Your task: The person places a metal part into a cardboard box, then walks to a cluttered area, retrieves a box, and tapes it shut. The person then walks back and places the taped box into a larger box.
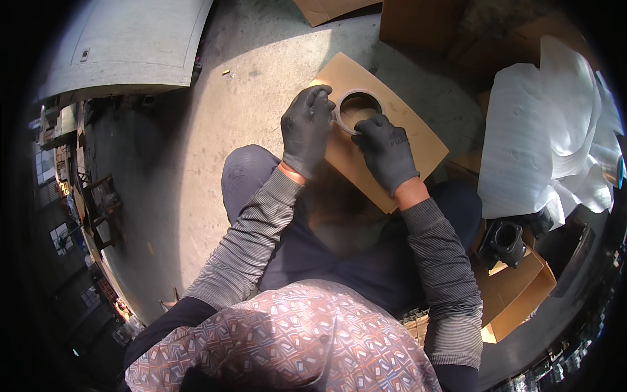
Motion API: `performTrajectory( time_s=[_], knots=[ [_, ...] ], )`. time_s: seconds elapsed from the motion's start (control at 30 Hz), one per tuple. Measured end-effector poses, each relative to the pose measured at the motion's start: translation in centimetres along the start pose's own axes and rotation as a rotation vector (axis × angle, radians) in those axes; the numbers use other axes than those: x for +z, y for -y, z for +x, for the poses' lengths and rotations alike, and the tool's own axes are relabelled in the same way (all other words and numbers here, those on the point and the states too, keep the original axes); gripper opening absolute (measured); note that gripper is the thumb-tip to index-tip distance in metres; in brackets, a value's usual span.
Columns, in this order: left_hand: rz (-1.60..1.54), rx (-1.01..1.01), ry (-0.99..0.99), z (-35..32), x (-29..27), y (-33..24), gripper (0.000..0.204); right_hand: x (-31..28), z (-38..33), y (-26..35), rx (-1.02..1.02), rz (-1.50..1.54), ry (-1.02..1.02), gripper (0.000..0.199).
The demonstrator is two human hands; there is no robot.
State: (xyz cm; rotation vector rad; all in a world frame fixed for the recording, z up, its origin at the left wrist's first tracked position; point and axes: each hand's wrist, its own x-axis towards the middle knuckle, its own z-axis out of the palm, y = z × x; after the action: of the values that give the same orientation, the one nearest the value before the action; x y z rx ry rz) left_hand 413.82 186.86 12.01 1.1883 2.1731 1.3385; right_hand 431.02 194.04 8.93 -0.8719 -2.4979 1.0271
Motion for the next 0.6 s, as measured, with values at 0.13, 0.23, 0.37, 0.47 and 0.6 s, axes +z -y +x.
performTrajectory(
  time_s=[0.13, 0.23, 0.37, 0.47, 0.6],
  knots=[
    [0.051, 0.002, 0.198, 0.1, -0.9, 0.0, 0.027, -0.1, 0.1, -0.4, -0.050, -0.014, 0.003, 0.014],
    [-0.045, 0.003, 0.406, 0.7, -2.1, 0.1, 0.029, -0.2, 0.2, -0.6, -0.043, 0.000, 0.022, 0.011],
    [-0.255, -0.125, 0.613, 1.2, -3.2, 1.0, 0.029, -0.4, 0.2, -0.5, 0.000, -0.017, 0.032, 0.014],
    [-0.199, 0.022, 0.498, 1.0, -2.7, 1.8, 0.027, -0.4, 0.2, -0.3, 0.053, 0.040, 0.034, 0.016],
    [-0.355, -0.073, 0.475, 2.0, -1.7, 2.6, 0.023, -0.6, 0.4, -0.4, 0.051, 0.113, 0.047, 0.019]
  ],
)
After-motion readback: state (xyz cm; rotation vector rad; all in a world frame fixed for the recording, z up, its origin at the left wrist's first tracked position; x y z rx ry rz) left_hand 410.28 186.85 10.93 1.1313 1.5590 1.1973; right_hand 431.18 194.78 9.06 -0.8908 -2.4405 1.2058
